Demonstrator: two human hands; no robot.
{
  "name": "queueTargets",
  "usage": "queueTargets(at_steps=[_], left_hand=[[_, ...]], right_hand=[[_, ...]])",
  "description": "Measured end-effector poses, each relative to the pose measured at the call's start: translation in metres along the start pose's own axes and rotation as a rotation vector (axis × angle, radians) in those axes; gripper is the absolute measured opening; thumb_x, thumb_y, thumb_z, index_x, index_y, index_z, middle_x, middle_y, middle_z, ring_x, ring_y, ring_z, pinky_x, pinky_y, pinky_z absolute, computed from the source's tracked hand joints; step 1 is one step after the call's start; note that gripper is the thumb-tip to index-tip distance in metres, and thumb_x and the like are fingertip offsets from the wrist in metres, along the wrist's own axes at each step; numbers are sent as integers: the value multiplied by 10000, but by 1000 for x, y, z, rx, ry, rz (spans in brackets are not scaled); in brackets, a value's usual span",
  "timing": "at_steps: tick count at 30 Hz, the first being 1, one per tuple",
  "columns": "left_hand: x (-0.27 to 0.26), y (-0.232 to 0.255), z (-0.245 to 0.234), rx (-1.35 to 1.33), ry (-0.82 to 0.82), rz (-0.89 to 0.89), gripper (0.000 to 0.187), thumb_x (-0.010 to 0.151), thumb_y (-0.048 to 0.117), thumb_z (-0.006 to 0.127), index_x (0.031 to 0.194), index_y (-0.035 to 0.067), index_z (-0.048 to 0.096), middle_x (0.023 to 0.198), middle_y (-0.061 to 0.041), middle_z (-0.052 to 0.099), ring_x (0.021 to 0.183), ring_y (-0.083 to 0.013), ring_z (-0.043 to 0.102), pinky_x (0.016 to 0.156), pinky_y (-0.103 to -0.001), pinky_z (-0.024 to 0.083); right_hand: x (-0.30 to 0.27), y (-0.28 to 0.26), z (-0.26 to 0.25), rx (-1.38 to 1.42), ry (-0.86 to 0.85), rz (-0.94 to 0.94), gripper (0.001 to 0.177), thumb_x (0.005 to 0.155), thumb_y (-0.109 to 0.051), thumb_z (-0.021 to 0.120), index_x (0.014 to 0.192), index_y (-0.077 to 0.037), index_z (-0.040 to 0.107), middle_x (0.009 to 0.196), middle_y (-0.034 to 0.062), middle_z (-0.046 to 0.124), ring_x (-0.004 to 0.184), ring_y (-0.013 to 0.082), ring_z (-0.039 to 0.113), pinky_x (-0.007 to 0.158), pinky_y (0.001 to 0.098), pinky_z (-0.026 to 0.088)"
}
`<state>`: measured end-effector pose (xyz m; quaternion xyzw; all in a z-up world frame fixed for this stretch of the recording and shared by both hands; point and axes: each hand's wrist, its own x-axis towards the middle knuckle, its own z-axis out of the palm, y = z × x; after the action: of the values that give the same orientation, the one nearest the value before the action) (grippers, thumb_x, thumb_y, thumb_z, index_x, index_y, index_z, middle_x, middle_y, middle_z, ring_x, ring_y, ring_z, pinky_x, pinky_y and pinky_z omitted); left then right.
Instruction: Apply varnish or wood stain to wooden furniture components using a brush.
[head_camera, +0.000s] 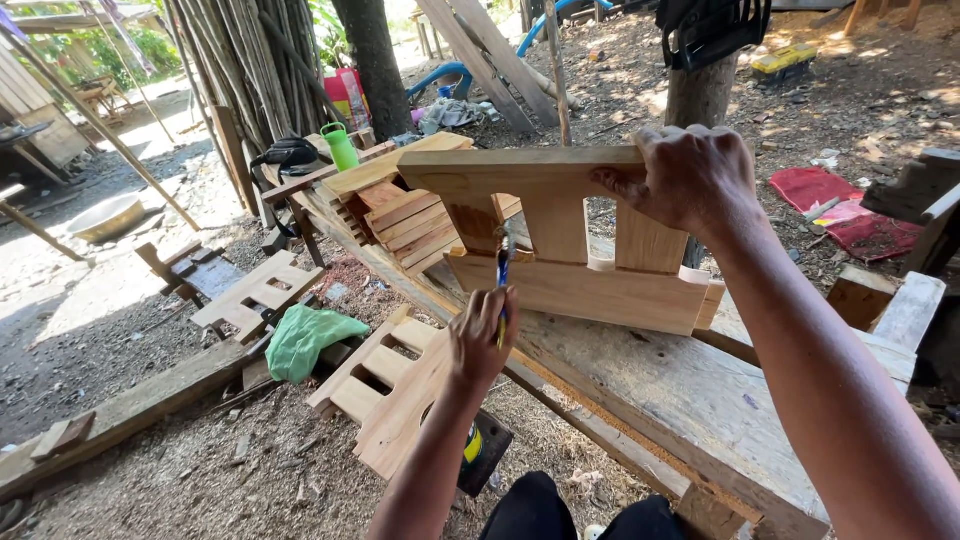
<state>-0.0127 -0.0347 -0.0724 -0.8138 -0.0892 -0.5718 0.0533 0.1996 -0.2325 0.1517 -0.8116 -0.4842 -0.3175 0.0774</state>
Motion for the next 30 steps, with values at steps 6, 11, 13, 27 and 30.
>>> queueTargets(at_steps=[6,11,13,27,30], left_hand=[[15,25,-83,-155,257,11,127,1068,39,603,955,-19,611,815,-146,701,536,-102,663,342,-214,508],[2,25,-80,-95,301,-3,95,1074,40,604,997,-16,595,881,-157,702,672,-169,705,486,-286,577],[-10,14,-60,-164,247,-18,81,1065,35,619,993,3,604,884,-154,718,654,-138,713,460,-246,582],[41,-13,-67,-222,-102,-10,102,1043,63,617,946,40,594,703,-48,603,473,-66,565,338,-205,484],[47,-10,-47,-285,-136,-73,149,1045,101,628,909,51,590,693,-56,631,461,-84,574,331,-233,475]], right_hand=[[3,4,1,-28,4,2,858,898,-898,405,1033,-108,712,755,89,706,691,211,668,584,404,560],[4,6,4,-5,-1,-18,795,941,-819,394,1094,-106,712,739,76,716,622,199,672,566,396,565],[0,3,0,2,-8,-10,777,970,-794,381,1118,-106,713,727,74,720,599,197,676,561,394,566],[-12,-6,-5,-62,127,-23,752,1019,-787,385,1032,-121,734,804,80,743,688,216,706,582,401,570],[-10,-3,-3,-42,126,-27,749,1018,-785,386,1049,-121,732,821,71,743,657,200,693,531,380,551]])
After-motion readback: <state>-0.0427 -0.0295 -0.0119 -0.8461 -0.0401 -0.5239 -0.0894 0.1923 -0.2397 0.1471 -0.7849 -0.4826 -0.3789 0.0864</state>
